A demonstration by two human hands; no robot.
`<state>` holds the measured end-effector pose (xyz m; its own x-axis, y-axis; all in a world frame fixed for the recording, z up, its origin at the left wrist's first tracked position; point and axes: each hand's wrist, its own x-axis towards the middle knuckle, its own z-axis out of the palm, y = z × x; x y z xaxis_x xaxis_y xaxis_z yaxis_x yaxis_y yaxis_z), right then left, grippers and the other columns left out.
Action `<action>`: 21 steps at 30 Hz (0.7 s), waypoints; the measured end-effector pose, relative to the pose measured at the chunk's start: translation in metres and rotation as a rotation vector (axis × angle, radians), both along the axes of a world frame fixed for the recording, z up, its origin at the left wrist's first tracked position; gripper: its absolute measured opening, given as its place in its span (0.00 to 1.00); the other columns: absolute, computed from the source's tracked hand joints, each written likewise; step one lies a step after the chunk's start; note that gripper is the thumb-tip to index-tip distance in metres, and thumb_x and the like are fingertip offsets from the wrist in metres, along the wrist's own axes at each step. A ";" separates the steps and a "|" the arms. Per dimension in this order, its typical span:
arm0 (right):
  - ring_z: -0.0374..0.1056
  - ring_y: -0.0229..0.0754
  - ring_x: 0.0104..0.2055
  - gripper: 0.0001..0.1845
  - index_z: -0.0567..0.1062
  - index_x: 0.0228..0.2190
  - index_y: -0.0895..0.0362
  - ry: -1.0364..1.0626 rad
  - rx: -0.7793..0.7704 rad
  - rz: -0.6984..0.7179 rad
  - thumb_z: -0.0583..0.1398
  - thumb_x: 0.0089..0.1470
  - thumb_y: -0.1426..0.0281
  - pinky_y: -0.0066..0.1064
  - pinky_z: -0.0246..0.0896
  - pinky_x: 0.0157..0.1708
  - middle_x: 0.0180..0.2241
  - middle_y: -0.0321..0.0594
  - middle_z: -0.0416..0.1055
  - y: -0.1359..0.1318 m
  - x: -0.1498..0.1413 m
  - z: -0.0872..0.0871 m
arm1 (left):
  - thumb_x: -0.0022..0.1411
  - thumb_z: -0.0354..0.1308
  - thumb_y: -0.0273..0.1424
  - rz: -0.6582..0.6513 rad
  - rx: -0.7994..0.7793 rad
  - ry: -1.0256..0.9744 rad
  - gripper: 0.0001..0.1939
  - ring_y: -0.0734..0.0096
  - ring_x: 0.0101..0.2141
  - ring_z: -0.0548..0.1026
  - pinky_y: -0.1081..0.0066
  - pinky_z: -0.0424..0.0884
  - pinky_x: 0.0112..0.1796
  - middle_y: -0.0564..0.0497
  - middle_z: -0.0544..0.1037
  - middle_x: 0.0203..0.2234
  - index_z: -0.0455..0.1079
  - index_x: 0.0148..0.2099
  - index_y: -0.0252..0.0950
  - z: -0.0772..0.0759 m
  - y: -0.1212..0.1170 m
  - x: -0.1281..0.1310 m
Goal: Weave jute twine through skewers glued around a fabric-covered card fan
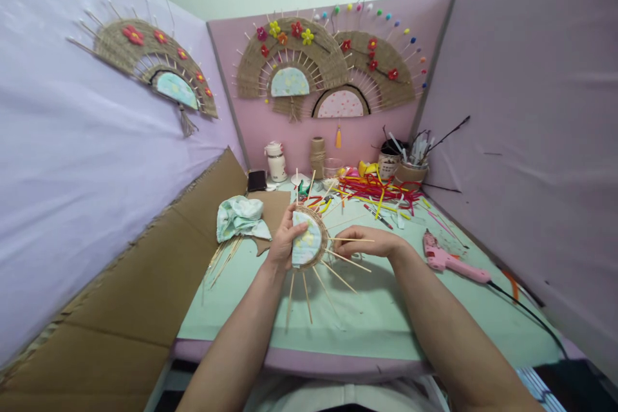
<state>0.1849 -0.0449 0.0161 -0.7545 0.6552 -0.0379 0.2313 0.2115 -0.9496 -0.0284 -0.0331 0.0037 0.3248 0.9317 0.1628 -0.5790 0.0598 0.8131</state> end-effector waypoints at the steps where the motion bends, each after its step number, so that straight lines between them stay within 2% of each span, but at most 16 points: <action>1: 0.64 0.36 0.32 0.14 0.75 0.32 0.60 0.019 0.012 0.006 0.60 0.51 0.61 0.28 0.59 0.35 0.29 0.36 0.70 0.000 0.000 0.001 | 0.45 0.66 0.27 -0.011 0.005 0.007 0.31 0.69 0.32 0.77 0.69 0.71 0.35 0.52 0.77 0.36 0.60 0.51 0.42 0.000 0.000 0.000; 5: 0.65 0.44 0.48 0.23 0.71 0.46 0.58 0.175 -0.022 -0.073 0.63 0.49 0.63 0.36 0.59 0.48 0.46 0.45 0.70 0.002 0.001 0.000 | 0.45 0.66 0.27 -0.030 0.007 0.026 0.30 0.66 0.35 0.77 0.65 0.72 0.39 0.51 0.77 0.37 0.58 0.50 0.42 0.002 -0.001 0.002; 9: 0.66 0.45 0.50 0.25 0.69 0.47 0.57 0.400 -0.161 -0.170 0.66 0.46 0.65 0.40 0.58 0.51 0.47 0.46 0.69 0.002 -0.003 -0.006 | 0.45 0.67 0.28 -0.012 -0.004 0.044 0.31 0.66 0.35 0.77 0.65 0.72 0.39 0.51 0.77 0.36 0.59 0.50 0.42 0.002 -0.002 0.003; 12: 0.69 0.43 0.45 0.22 0.70 0.43 0.57 0.496 -0.257 -0.230 0.67 0.45 0.67 0.38 0.63 0.47 0.43 0.43 0.71 0.000 -0.009 -0.008 | 0.44 0.67 0.28 0.003 -0.008 0.055 0.31 0.68 0.32 0.77 0.68 0.72 0.36 0.52 0.77 0.35 0.59 0.50 0.42 0.002 -0.001 0.003; 15: 0.69 0.37 0.36 0.19 0.71 0.38 0.57 0.506 -0.311 -0.307 0.68 0.43 0.68 0.30 0.65 0.36 0.38 0.39 0.71 0.000 -0.017 -0.011 | 0.44 0.67 0.29 0.013 -0.019 0.056 0.31 0.69 0.31 0.77 0.69 0.71 0.34 0.52 0.76 0.35 0.59 0.50 0.42 0.001 0.000 0.003; 16: 0.67 0.33 0.31 0.18 0.70 0.37 0.57 0.515 -0.321 -0.324 0.68 0.42 0.68 0.26 0.63 0.30 0.34 0.37 0.70 0.001 -0.019 -0.012 | 0.43 0.67 0.28 0.022 -0.023 0.055 0.31 0.70 0.30 0.76 0.70 0.71 0.34 0.52 0.76 0.35 0.59 0.50 0.41 0.001 0.000 0.003; 18: 0.58 0.28 0.22 0.17 0.71 0.36 0.56 0.545 -0.338 -0.340 0.67 0.43 0.68 0.21 0.53 0.21 0.27 0.31 0.67 0.004 -0.024 -0.015 | 0.43 0.67 0.28 0.043 -0.036 0.053 0.32 0.72 0.29 0.76 0.71 0.71 0.32 0.53 0.76 0.36 0.59 0.50 0.41 0.001 0.001 0.004; 21: 0.45 0.25 0.17 0.16 0.72 0.35 0.56 0.595 -0.337 -0.387 0.67 0.43 0.67 0.21 0.39 0.16 0.19 0.26 0.58 0.010 -0.029 -0.022 | 0.42 0.67 0.28 0.072 -0.058 0.045 0.32 0.72 0.29 0.75 0.71 0.70 0.32 0.53 0.76 0.35 0.59 0.49 0.40 0.001 0.001 0.006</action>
